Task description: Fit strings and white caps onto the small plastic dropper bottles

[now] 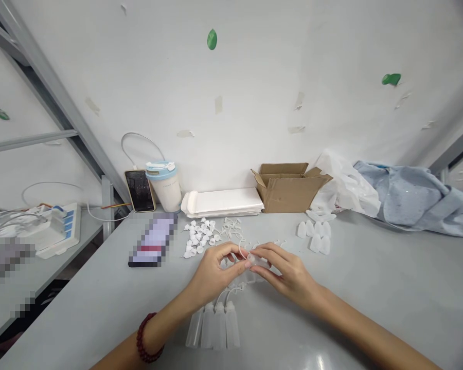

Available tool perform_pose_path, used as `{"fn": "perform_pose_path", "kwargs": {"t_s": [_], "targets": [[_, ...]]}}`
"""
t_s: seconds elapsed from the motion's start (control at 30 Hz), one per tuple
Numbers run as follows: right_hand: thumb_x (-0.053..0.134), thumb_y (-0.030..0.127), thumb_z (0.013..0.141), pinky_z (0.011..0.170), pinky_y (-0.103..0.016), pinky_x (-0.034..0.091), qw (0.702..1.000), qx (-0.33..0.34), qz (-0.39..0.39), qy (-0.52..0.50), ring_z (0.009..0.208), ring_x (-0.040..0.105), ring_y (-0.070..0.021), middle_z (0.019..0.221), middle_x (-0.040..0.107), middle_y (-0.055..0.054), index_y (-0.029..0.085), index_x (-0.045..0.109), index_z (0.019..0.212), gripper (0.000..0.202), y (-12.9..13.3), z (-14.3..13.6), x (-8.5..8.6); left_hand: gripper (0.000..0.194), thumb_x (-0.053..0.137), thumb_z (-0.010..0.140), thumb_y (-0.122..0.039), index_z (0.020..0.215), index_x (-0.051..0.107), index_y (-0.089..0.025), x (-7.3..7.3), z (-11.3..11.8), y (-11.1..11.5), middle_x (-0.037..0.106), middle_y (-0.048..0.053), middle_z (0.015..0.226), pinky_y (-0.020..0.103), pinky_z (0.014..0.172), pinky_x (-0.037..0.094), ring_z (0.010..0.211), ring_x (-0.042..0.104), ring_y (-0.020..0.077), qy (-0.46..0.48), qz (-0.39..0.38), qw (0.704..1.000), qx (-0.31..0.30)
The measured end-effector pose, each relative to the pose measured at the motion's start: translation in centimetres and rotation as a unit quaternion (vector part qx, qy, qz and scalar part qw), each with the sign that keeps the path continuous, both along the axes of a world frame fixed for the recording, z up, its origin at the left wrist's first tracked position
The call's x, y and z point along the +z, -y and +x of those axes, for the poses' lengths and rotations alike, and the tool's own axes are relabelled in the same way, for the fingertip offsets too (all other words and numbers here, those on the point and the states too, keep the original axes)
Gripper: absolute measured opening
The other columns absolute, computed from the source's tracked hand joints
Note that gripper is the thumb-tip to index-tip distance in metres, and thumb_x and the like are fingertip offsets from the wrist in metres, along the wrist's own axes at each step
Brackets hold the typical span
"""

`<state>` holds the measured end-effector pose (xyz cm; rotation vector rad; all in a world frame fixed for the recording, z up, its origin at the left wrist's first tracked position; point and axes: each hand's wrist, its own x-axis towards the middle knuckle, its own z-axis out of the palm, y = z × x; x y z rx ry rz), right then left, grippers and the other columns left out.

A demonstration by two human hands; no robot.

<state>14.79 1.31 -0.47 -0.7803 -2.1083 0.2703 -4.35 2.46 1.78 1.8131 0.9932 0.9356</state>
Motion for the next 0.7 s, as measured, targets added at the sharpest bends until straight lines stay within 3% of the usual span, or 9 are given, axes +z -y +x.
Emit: {"fn": "perform_pose_path", "kwargs": {"t_s": [0.4,0.5,0.7], "targets": [[0.051,0.024,0.089,0.06,-0.025,0.051,1.0,0.012,-0.023,-0.015,0.077,0.06,-0.0158,0.089,0.061,-0.007,0.02,0.053,0.108,0.019,0.17,-0.24,-0.2,0.006,0.061,0.078,-0.023,0.075,0.065,-0.019,0.45,0.43,0.52,0.064,0.0,0.075,0.027,0.07,0.043,0.073,0.055,0.0152,-0.031,0.02,0.999,0.012],[0.052,0.029,0.088,0.053,-0.023,0.05,0.998,0.007,-0.052,-0.024,0.072,0.059,-0.0154,0.084,0.062,-0.007,0.019,0.056,0.104,0.019,0.27,-0.28,0.04,0.007,0.06,0.079,-0.022,0.078,0.066,-0.019,0.62,0.25,0.46,0.065,0.001,0.078,0.028,0.073,0.044,0.076,0.057,0.0161,-0.034,0.034,0.999,0.002],[0.051,0.03,0.089,0.056,-0.026,0.051,0.996,-0.004,-0.091,-0.024,0.067,0.058,-0.0145,0.084,0.064,-0.007,0.019,0.058,0.106,0.022,0.5,-0.37,0.72,0.012,0.059,0.081,-0.026,0.089,0.065,-0.02,0.34,-0.14,0.09,0.064,0.002,0.084,0.029,0.075,0.046,0.077,0.057,0.0159,-0.016,0.044,0.999,0.011]]}}
